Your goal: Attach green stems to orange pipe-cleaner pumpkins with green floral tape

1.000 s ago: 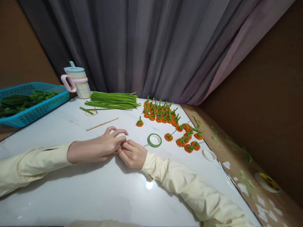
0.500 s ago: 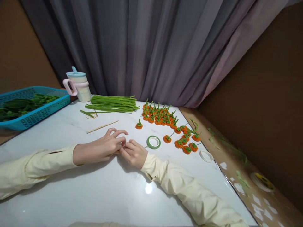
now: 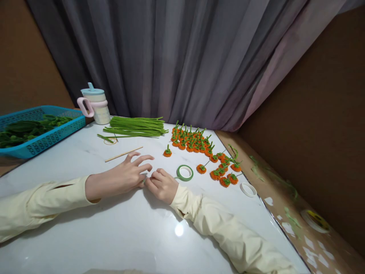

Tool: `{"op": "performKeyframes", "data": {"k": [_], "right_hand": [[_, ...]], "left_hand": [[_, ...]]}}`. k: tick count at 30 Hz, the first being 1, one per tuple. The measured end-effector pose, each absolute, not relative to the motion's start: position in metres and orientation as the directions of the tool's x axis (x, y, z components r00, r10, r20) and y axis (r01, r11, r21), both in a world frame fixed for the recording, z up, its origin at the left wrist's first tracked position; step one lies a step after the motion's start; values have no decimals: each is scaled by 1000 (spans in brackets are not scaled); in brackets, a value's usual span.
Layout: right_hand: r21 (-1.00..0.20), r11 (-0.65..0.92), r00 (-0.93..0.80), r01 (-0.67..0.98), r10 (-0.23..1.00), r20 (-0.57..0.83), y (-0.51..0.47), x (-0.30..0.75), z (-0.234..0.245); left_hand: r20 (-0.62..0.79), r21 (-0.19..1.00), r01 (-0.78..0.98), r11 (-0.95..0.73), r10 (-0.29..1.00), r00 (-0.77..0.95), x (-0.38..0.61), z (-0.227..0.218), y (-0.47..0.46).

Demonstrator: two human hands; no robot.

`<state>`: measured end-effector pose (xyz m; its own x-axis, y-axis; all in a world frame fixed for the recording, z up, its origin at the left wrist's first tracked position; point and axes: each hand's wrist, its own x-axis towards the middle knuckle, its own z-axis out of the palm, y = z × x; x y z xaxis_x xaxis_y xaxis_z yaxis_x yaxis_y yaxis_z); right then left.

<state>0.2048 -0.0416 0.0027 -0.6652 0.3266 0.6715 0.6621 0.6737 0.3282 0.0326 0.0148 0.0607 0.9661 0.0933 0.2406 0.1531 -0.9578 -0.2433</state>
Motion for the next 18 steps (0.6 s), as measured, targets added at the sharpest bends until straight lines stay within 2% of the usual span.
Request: {"op": "performKeyframes", "data": {"k": [5, 11, 14, 18], "right_hand": [[197, 672, -586, 714, 419, 693, -40, 208, 1], [75, 680, -499, 729, 454, 738, -40, 209, 3], [123, 680, -533, 723, 434, 726, -40, 208, 4], [286, 682, -640, 673, 343, 688, -42, 208, 3]], "left_hand": [[316, -338, 203, -919, 92, 944, 33, 65, 12], [338, -400, 114, -909, -30, 941, 33, 63, 12], [317, -386, 74, -920, -57, 947, 33, 63, 16], [222, -290, 1, -957, -66, 973, 31, 70, 23]]}}
